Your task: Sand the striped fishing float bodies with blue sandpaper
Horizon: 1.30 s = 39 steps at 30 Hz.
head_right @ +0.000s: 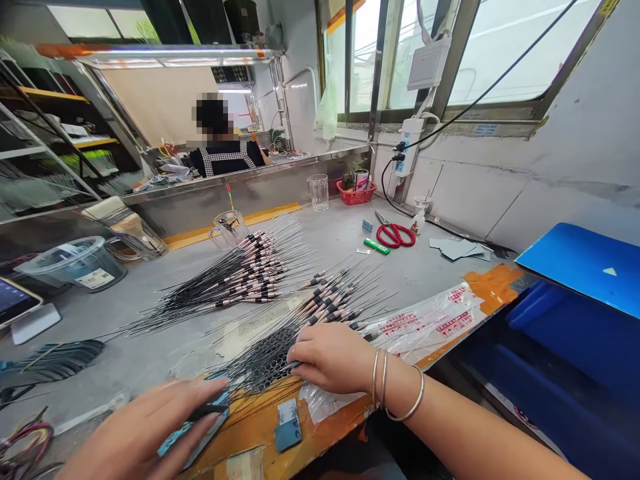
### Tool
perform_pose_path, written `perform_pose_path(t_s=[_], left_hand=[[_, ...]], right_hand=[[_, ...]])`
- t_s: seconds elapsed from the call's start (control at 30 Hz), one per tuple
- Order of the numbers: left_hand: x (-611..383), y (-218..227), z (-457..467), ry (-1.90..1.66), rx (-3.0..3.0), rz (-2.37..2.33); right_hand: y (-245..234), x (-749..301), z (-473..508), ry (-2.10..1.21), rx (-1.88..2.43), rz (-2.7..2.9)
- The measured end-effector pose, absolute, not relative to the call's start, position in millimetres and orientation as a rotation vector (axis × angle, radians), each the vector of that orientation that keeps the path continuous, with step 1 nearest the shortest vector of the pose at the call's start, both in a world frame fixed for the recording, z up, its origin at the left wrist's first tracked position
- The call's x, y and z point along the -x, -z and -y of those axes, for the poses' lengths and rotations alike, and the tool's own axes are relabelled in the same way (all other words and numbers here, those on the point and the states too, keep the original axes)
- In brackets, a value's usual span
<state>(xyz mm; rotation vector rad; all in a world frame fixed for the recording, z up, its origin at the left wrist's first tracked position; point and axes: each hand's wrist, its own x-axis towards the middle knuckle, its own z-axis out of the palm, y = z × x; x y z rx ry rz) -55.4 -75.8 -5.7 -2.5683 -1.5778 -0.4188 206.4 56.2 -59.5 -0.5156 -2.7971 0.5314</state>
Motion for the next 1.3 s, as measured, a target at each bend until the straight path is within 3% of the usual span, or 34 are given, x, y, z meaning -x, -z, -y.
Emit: perform_pose_path(t_s=[0.33,0.87,1.3], left_hand=[[27.7,44.3,48.6,-0.101,2.672,1.747],[-5.1,36.0,30.5,0.182,2.716,2.126],[-41.5,28.9,8.5,0.294,2.918,2.049]], right_hand=[[66.5,-229.0,-62.2,-0.665,0.51,2.584],[65.9,-232.5,-63.0,-0.656,0.483,2.551],[66.5,-253.6,-65.0,-0.613,0.596,2.54]])
